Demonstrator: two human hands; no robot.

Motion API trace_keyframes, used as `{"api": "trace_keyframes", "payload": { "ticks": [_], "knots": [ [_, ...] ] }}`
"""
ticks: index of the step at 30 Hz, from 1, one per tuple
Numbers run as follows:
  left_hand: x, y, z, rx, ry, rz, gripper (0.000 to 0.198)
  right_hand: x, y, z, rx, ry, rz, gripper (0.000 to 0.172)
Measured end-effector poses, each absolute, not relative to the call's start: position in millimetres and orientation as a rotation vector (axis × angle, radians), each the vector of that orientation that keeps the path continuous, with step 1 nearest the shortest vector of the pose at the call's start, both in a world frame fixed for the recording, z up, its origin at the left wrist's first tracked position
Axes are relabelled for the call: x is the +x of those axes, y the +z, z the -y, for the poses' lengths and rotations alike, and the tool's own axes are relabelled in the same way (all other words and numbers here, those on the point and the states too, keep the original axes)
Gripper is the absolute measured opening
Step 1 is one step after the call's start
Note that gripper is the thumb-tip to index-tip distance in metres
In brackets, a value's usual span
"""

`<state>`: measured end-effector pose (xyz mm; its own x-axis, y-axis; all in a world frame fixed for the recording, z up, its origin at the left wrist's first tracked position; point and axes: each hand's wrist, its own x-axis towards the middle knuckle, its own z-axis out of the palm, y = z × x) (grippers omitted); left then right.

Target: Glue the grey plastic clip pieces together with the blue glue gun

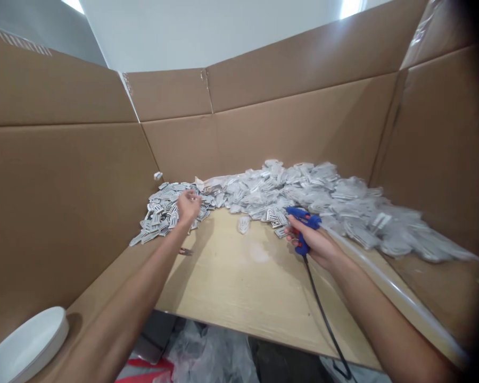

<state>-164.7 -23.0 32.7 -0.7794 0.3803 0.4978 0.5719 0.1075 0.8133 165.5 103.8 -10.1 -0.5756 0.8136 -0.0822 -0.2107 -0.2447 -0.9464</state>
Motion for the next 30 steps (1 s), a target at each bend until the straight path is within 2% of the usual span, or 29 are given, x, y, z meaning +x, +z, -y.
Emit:
{"api": "trace_keyframes", "payload": {
  "ticks": [2, 6, 11, 14, 16, 20, 25, 27, 30],
  "knots": [
    [-135, 0, 8, -1.139, -1.725, 2.290, 0.010, 166, -12, -105, -0.775, 1.875, 1.327, 0.028],
    [-80, -39, -18, -1.436, -1.636, 2.312, 0.013, 168, -15, -109, -0.802, 1.780, 1.405, 0.033],
    [-56, -39, -32, -1.463, -1.433, 2.359, 0.018, 170, -15, -110, -0.994, 1.330, 1.810, 0.031],
    [-55, -41, -32, -1.426, -1.053, 2.504, 0.037, 169, -16, -103, -0.926, 0.936, 2.106, 0.014],
    [-56, -44, -30, -1.432, -0.830, 2.570, 0.037, 168, -17, -99, -0.825, 0.764, 2.273, 0.012],
    [-62, -45, -25, -1.450, -0.781, 2.599, 0.029, 169, -21, -103, -0.828, 0.559, 2.410, 0.014],
    [-56, -40, -18, -1.244, -0.711, 2.549, 0.039, 176, -22, -120, -1.062, 0.406, 2.359, 0.022],
    [-46, -39, -19, -1.410, -0.702, 2.419, 0.043, 177, -22, -123, -1.081, 0.394, 2.363, 0.025],
    [-25, -40, -26, -2.025, -0.728, 2.140, 0.048, 176, -22, -124, -1.091, 0.420, 2.308, 0.025]
  ]
}}
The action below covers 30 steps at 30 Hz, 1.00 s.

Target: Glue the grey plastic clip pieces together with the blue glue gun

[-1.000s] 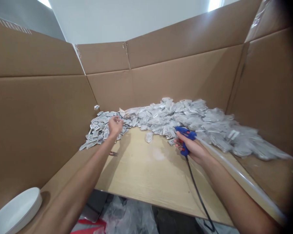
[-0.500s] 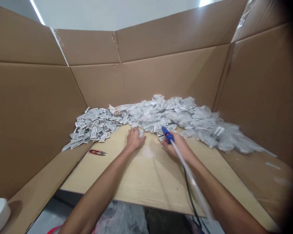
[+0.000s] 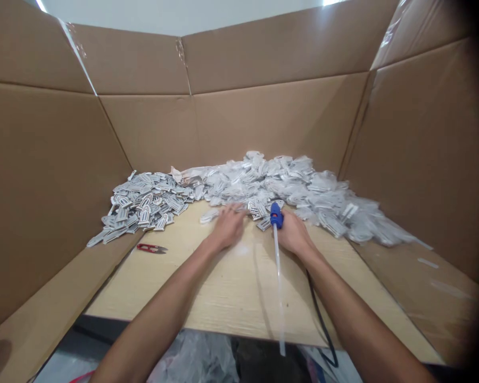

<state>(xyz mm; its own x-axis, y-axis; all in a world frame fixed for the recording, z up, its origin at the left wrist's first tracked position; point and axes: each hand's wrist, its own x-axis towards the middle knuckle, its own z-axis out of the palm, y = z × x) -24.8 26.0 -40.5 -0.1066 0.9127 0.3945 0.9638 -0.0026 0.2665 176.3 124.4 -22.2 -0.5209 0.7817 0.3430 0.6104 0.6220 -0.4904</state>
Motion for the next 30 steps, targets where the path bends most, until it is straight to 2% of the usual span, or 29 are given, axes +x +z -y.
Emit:
{"api": "trace_keyframes", "payload": {
  "ticks": [4, 12, 15, 19, 21, 23, 25, 30],
  "knots": [
    [0, -41, -35, -2.424, -0.723, 1.926, 0.039, 176, -28, -131, -1.118, 0.697, 2.109, 0.021],
    [-13, -42, -35, -2.140, -0.914, 2.184, 0.012, 165, -43, -129, -0.861, 1.210, 2.097, 0.020],
    [-22, -43, -34, -2.055, -0.962, 2.260, 0.006, 167, -41, -119, -0.752, 1.034, 2.277, 0.015],
    [-33, -44, -30, -1.858, -1.234, 2.392, 0.024, 166, -33, -103, -0.763, 0.756, 2.478, 0.022],
    [-39, -45, -26, -1.749, -1.392, 2.453, 0.012, 164, -31, -96, -0.794, 0.682, 2.537, 0.019],
    [-42, -45, -23, -1.676, -1.497, 2.473, 0.016, 163, -29, -92, -0.802, 0.640, 2.565, 0.018],
    [-44, -45, -22, -1.642, -1.577, 2.477, 0.021, 164, -28, -91, -0.792, 0.668, 2.557, 0.018],
    [-34, -39, -26, -1.679, -1.869, 2.513, 0.016, 174, -23, -103, -0.695, 0.998, 2.320, 0.013]
  ]
}}
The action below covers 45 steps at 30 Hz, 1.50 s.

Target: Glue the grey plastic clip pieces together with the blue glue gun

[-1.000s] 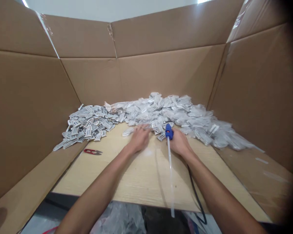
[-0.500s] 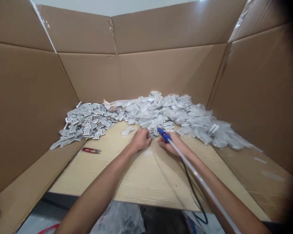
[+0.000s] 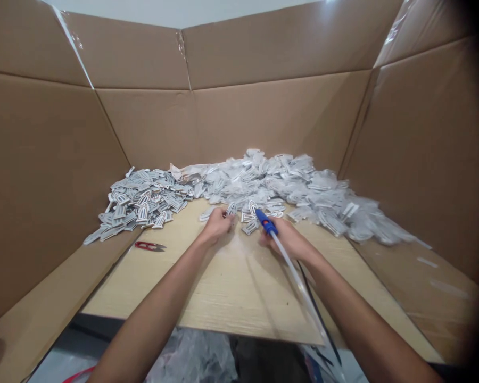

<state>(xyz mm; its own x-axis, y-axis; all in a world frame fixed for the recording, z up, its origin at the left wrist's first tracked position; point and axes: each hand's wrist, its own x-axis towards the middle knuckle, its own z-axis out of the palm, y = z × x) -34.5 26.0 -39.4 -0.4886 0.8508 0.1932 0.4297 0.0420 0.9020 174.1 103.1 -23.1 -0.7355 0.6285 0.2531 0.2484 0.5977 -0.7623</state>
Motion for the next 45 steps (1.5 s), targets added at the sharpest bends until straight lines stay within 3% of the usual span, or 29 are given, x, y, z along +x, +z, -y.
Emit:
{"api": "trace_keyframes", "payload": {
  "ticks": [4, 7, 18, 26, 30, 42, 45],
  "knots": [
    [-17, -31, -26, 1.063, 1.484, -1.477, 0.009, 175, -15, -111, -0.684, 1.123, 2.015, 0.022],
    [-1, -26, -23, 1.029, 1.449, -1.194, 0.021, 172, -10, -109, -0.610, 1.232, 1.864, 0.031],
    [14, -23, -17, 1.074, 1.378, -0.987, 0.046, 169, -19, -97, -0.482, 0.984, 1.900, 0.025],
    [16, -23, -19, 1.008, 1.460, -0.988, 0.030, 168, -19, -94, -0.507, 0.905, 1.967, 0.019],
    [15, -22, -18, 1.012, 1.450, -0.978, 0.033, 169, -18, -94, -0.508, 0.887, 1.979, 0.017],
    [14, -34, -25, 1.042, 1.445, -1.020, 0.029, 168, -15, -84, -0.657, 0.648, 1.975, 0.022],
    [12, -34, -25, 0.979, 1.479, -1.165, 0.017, 169, -12, -87, -0.598, 0.546, 1.950, 0.027]
  ]
}}
